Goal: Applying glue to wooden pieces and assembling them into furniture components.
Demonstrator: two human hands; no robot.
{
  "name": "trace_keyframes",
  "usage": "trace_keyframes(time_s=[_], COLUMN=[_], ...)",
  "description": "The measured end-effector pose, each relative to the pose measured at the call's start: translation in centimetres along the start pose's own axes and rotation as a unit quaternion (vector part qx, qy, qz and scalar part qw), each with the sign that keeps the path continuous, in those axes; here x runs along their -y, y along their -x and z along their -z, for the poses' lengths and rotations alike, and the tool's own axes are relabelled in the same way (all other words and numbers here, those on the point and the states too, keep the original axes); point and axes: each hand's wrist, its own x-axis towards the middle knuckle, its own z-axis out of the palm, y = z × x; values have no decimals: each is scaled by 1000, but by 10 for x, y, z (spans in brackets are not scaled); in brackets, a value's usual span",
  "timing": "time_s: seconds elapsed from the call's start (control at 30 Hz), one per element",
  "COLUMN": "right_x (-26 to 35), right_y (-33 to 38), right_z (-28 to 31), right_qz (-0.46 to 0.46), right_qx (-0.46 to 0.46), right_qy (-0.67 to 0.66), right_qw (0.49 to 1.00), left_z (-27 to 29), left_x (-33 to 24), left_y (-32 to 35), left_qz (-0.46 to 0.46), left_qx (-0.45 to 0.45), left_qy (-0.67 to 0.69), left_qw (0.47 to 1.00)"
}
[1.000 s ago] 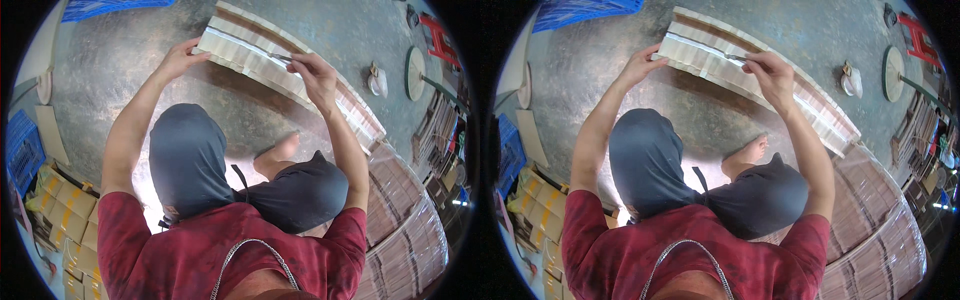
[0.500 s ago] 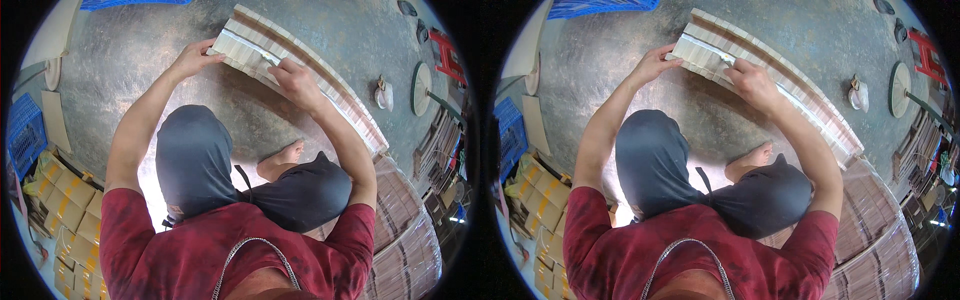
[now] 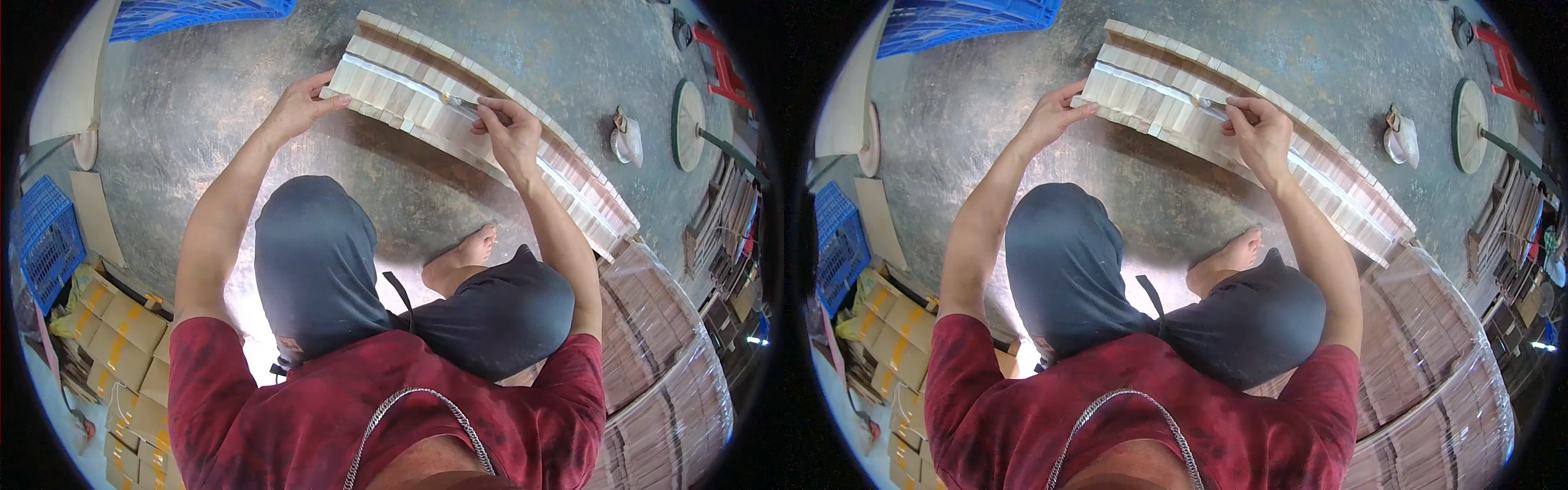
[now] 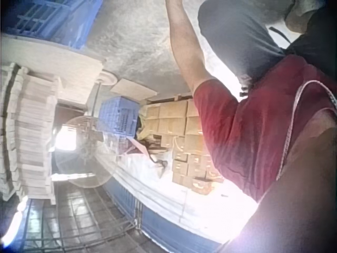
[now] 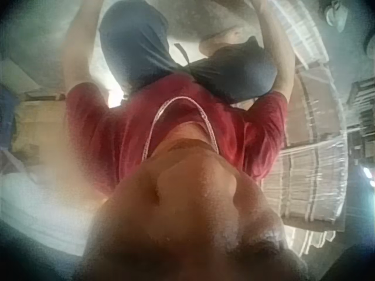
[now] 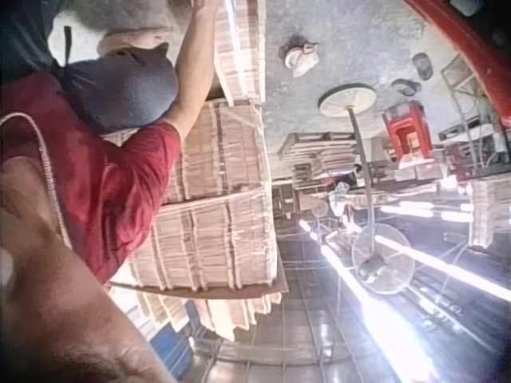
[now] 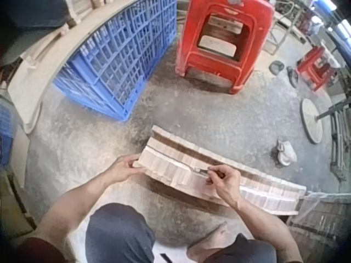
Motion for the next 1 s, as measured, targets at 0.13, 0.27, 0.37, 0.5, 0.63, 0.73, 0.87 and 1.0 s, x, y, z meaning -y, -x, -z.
trace_keyframes(time_s=[0.13, 0.27, 0.37, 0.5, 0.63, 0.73, 0.87, 1.0], right_x=[-1, 11, 7, -6, -16, -8, 7, -60], right_y=[17, 20, 17, 42, 73, 98, 94, 50], right_z=[9, 4, 13, 55, 91, 142, 233, 327], right_qz=[77, 84, 83, 79, 40, 52, 42, 32], right_qx=[-30, -13, -33, -94, -151, -210, -337, -377], right_qy=[85, 74, 91, 127, 89, 22, 121, 193], right_qw=[993, 994, 992, 984, 984, 976, 933, 905], left_z=[0, 2, 2, -9, 7, 0, 0, -6], left_x=[-3, -3, -4, -11, 11, -3, -5, -7], left_y=[4, 6, 4, -6, -8, 2, 7, -1], left_qz=[-9, 8, 16, -10, -35, -6, 10, 23], left_qx=[-4, -7, -9, 5, 4, 0, -8, 5], left_qy=[6, 4, 2, 17, -50, 2, 12, 20], left_qw=[1000, 1000, 1000, 1000, 998, 1000, 1000, 1000])
